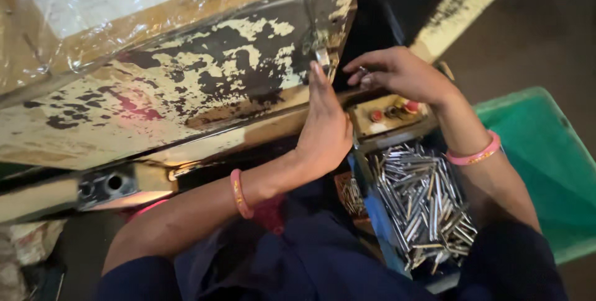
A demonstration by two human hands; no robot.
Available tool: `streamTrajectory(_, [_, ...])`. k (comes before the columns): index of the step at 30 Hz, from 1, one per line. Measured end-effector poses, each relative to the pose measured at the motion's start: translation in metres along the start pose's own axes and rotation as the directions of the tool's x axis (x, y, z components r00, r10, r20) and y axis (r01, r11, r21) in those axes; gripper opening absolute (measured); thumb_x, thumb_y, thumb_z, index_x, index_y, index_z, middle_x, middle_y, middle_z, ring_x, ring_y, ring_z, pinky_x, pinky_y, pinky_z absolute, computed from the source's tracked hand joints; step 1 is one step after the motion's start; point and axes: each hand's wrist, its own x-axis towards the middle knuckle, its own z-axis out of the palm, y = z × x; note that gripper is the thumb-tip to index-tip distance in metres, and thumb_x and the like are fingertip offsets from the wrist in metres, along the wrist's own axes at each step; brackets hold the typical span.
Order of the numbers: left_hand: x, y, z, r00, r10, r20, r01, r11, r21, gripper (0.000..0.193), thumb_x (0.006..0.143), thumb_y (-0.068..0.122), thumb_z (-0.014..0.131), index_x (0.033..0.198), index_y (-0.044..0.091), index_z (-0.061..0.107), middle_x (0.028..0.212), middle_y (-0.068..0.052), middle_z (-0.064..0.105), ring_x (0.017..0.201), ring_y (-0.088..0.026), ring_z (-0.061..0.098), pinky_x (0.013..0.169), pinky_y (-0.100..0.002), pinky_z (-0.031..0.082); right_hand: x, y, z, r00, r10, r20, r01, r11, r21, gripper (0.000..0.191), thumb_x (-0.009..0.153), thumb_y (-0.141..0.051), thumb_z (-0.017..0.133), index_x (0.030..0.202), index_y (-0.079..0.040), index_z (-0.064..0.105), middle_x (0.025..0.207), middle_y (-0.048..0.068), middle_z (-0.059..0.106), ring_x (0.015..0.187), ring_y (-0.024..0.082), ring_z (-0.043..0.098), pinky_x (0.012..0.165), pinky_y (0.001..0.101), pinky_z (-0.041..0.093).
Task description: The person operates a strapping machine to secure a cardboard box. They repeatedly place a metal strap over the box, feed it into the machine, and activate the mechanism to tighten and seal the strap. The person then removes the excess strap and places it into a green bin.
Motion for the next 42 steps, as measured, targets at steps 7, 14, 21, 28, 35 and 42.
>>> streamTrajectory(7, [0.04,0.023,0.019,0.988,-0.003,0.154,0.015,0.997,-0.074,0.112,0.073,0.0,0.068,0.144,-0.022,-0.017,0.153,-0.051,0.002,0.146,-0.063,0.013,0.12,-0.05,0.03,-0.039,0.004,0.005,0.974,0.152,-0.169,-0.212,0.875,-0.436,0.032,0.091,-0.008,0.069,0.123,-0.004,0.067,0.089,0.018,0.074,0.078,0.024,0.07,0.074,0.0386,0.055])
streamTrajectory(14, [0.066,0.033,0.039,0.992,0.0,0.128,0.014,0.994,-0.105,0.103,0.08,-0.005,0.061,0.148,-0.018,-0.015,0.158,-0.047,0.007,0.149,-0.056,0.021,0.107,-0.041,0.046,-0.08,0.029,-0.007,0.95,0.197,-0.242,-0.293,0.831,-0.474,0.029,0.089,-0.007,0.066,0.117,-0.005,0.07,0.095,0.018,0.075,0.083,0.032,0.072,0.077,0.0413,0.055])
streamTrajectory(21, [0.035,-0.004,0.043,0.969,0.246,-0.013,-0.246,0.963,-0.108,0.092,0.082,-0.006,0.058,0.157,-0.011,0.006,0.155,-0.039,0.03,0.144,-0.05,0.039,0.117,-0.046,0.045,-0.142,0.079,-0.021,0.792,0.296,-0.534,-0.602,0.524,-0.603,0.028,0.097,-0.019,0.065,0.122,-0.01,0.074,0.111,0.022,0.073,0.103,0.043,0.069,0.089,0.0498,0.054])
streamTrajectory(28, [-0.037,-0.027,0.129,0.728,0.517,0.45,-0.596,0.802,0.041,0.017,0.08,0.011,0.067,0.095,0.009,0.073,0.101,-0.006,0.066,0.105,-0.025,0.064,0.09,-0.039,0.051,-0.19,0.097,-0.03,0.585,0.351,-0.731,-0.81,0.203,-0.551,0.024,0.093,-0.018,0.064,0.11,-0.018,0.081,0.113,0.019,0.075,0.106,0.039,0.069,0.093,0.0505,0.053])
streamTrajectory(35, [-0.025,-0.04,0.165,0.683,0.498,0.535,-0.645,0.754,0.122,0.012,0.074,0.015,0.067,0.079,0.011,0.077,0.101,-0.008,0.07,0.105,-0.026,0.065,0.092,-0.04,0.05,-0.119,0.101,0.02,0.962,-0.028,-0.27,-0.184,0.664,-0.725,0.03,0.091,-0.012,0.059,0.117,-0.006,0.072,0.115,0.017,0.072,0.107,0.037,0.067,0.095,0.0446,0.053])
streamTrajectory(42, [-0.035,-0.078,0.079,0.876,0.275,0.395,-0.193,0.953,-0.235,0.015,0.092,0.019,0.065,0.098,0.01,0.074,0.1,-0.015,0.064,0.094,-0.034,0.066,0.079,-0.045,0.054,-0.061,0.12,0.063,0.962,0.043,-0.269,-0.248,0.544,-0.801,0.052,0.084,-0.001,0.051,0.13,-0.018,0.069,0.11,0.013,0.07,0.105,0.035,0.065,0.093,0.0478,0.05])
